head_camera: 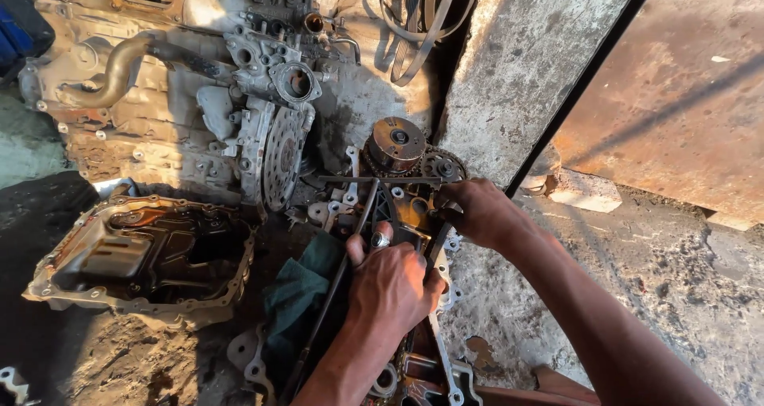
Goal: The person uses a T-handle wrench to tighten bolts on a disassembled engine block resting on the ground. They manipulate the timing chain and gears, occasionally using a green cloth to wipe components. The person also handles a metal tray containing various tools and small engine parts.
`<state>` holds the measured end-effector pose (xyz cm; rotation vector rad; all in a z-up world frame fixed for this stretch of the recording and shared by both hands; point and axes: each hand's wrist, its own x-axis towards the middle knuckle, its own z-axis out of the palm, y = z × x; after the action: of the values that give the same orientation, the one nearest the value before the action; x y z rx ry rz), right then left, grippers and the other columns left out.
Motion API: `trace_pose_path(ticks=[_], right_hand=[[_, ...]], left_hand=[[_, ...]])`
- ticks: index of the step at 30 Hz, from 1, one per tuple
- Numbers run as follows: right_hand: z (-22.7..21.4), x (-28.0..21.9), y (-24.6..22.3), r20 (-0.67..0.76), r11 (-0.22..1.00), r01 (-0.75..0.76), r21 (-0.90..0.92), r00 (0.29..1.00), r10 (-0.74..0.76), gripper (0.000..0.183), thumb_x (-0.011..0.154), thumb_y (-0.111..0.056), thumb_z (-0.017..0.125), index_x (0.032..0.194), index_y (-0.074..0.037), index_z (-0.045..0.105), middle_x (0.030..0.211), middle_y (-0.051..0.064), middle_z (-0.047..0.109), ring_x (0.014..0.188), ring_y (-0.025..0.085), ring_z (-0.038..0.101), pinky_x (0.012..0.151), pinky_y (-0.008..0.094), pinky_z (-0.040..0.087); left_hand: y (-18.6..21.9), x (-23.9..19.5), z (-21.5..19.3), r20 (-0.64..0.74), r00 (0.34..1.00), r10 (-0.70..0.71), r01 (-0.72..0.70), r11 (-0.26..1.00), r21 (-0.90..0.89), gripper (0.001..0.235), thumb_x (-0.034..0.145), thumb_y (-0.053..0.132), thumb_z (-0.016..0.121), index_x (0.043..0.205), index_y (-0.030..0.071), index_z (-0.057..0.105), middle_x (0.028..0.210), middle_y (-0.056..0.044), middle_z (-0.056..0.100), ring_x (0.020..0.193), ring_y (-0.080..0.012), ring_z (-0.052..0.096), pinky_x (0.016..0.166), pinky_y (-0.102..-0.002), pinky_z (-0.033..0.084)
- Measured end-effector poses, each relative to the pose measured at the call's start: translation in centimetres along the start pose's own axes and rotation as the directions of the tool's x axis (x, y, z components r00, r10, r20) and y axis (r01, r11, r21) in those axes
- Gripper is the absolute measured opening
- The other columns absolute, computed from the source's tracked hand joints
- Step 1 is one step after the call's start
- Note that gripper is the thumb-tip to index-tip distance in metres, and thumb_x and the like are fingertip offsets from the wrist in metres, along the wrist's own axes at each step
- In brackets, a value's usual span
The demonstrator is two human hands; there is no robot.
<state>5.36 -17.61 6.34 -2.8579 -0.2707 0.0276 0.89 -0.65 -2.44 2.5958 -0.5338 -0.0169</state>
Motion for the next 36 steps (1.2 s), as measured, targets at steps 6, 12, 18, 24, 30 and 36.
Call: trace_pose_path(ticks=[6, 12, 18, 24, 30, 36], right_hand=[[0.1, 0.7, -0.2, 0.047, 0.999, 0.008, -0.051, 0.999, -0.006, 0.023, 0.100, -0.018, 0.059, 0.119, -0.011, 0.071, 0.121, 0.008, 0.074, 0.095, 0.021, 0.075, 0.097, 0.042, 0.059], [0.6, 0.8, -0.4, 0.041, 0.999, 0.008, -0.033, 0.999, -0.007, 0.021, 0.099, -0.018, 0.062, 0.117, -0.010, 0.071, 0.116, 0.006, 0.076, 0.085, 0.019, 0.076, 0.088, 0.039, 0.063], [2.0, 0.6, 0.4, -0.081, 0.982, 0.073, -0.173, 0.993, -0.088, 0.023, 0.106, -0.029, 0.057, 0.095, -0.011, 0.067, 0.074, 0.000, 0.062, 0.059, 0.012, 0.059, 0.062, 0.030, 0.059], [1.5, 0.6, 0.0, -0.014, 0.995, -0.005, -0.103, 1.000, 0.003, 0.021, 0.107, -0.026, 0.054, 0.101, -0.012, 0.068, 0.080, 0.001, 0.065, 0.063, 0.012, 0.060, 0.064, 0.029, 0.061], [1.1, 0.6, -0.1, -0.012, 0.998, -0.022, -0.054, 1.000, 0.021, 0.020, 0.102, -0.020, 0.059, 0.115, -0.011, 0.069, 0.113, 0.008, 0.076, 0.083, 0.018, 0.076, 0.084, 0.036, 0.066], [0.5, 0.6, -0.6, -0.016, 1.000, -0.016, -0.018, 1.000, 0.015, 0.022, 0.096, -0.017, 0.066, 0.117, -0.013, 0.072, 0.124, 0.006, 0.074, 0.097, 0.020, 0.078, 0.099, 0.039, 0.060]], left_hand=[[0.3, -0.4, -1.1, 0.034, 0.999, -0.005, 0.007, 0.999, -0.049, 0.042, 0.097, 0.048, 0.069, 0.109, 0.008, 0.067, 0.115, -0.014, 0.068, 0.108, -0.0305, 0.066, 0.101, -0.047, 0.050], [0.2, -0.5, -1.4, 0.067, 0.998, -0.017, 0.021, 0.997, -0.069, 0.054, 0.097, 0.052, 0.068, 0.124, 0.005, 0.062, 0.126, -0.018, 0.064, 0.119, -0.0342, 0.061, 0.107, -0.049, 0.047], [0.6, -0.5, -1.9, 0.102, 0.995, 0.006, -0.014, 0.997, 0.072, 0.046, 0.098, 0.054, 0.068, 0.104, 0.008, 0.067, 0.108, -0.012, 0.067, 0.101, -0.0289, 0.065, 0.100, -0.046, 0.049], [0.4, 0.0, -0.9, 0.041, 0.998, 0.038, -0.044, 0.988, 0.150, 0.047, 0.097, 0.057, 0.068, 0.092, 0.011, 0.069, 0.095, -0.006, 0.068, 0.091, -0.0257, 0.065, 0.102, -0.047, 0.043], [0.5, -0.4, -1.6, 0.106, 0.994, 0.013, -0.021, 0.997, 0.076, 0.040, 0.098, 0.047, 0.070, 0.103, 0.008, 0.067, 0.105, -0.010, 0.066, 0.100, -0.0281, 0.063, 0.096, -0.044, 0.053], [1.0, -1.3, -3.5, 0.087, 0.995, 0.054, -0.067, 0.987, 0.149, 0.043, 0.097, 0.057, 0.065, 0.091, 0.015, 0.070, 0.100, -0.001, 0.069, 0.132, -0.0287, 0.052, 0.111, -0.052, 0.017]])
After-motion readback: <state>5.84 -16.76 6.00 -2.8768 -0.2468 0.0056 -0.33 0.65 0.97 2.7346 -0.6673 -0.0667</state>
